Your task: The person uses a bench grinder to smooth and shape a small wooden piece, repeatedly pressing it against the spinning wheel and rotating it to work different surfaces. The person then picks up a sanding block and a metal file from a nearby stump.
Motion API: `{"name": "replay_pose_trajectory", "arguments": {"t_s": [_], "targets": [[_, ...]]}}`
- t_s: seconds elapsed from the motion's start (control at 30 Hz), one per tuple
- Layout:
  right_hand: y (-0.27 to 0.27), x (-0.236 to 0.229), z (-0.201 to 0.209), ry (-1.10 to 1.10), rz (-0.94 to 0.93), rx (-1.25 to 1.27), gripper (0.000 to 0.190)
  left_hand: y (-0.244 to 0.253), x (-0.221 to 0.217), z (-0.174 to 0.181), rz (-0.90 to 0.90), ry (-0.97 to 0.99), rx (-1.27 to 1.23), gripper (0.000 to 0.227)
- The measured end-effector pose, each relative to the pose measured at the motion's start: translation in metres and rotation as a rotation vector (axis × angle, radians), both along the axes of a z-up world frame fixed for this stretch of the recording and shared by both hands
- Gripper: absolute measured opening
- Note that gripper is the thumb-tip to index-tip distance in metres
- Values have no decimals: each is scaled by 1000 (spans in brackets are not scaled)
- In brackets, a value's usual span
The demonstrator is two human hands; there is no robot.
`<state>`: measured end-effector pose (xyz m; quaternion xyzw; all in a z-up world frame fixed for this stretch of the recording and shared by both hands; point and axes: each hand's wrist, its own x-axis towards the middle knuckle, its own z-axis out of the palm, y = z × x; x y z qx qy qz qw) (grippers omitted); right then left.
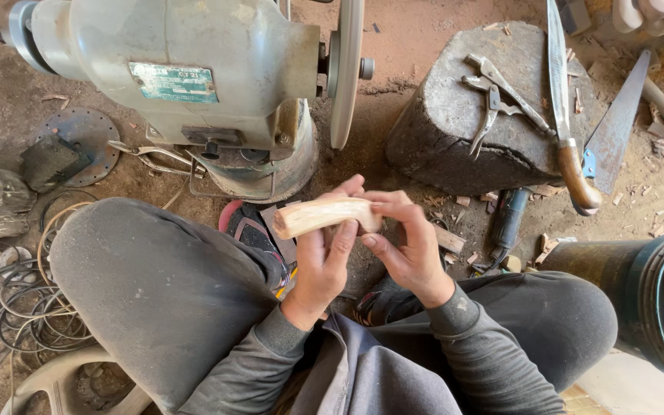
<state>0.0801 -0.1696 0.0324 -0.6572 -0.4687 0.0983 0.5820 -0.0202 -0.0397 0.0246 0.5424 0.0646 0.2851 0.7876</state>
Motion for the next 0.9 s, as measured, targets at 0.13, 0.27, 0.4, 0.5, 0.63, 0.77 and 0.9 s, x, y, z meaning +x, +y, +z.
{"name": "replay_pose_trajectory", "arguments": {"t_s": [0.13, 0.27, 0.4, 0.5, 0.63, 0.77, 0.9], "targets": [[-5, 7, 16, -170, -118, -86, 47, 8, -1, 10, -49, 185, 334, 33], [-14, 16, 21, 46, -203, -319, 48, 14, 0, 9, -180, 351, 435, 43], [-6, 27, 7, 486, -106, 60, 45, 16, 6, -5, -266, 356, 43, 49], [5, 35, 1, 524, -199, 58, 64, 19, 17, -17, -174, 274, -79, 48], [32, 46, -4, 383, -140, 137, 74, 25, 27, -28, -23, 246, 48, 41], [47, 59, -6, 340, -158, 36, 67, 34, 35, -32, 107, 342, 278, 35], [59, 68, -7, 308, -178, -9, 52, 42, 43, -31, 156, 338, 281, 30]]}}
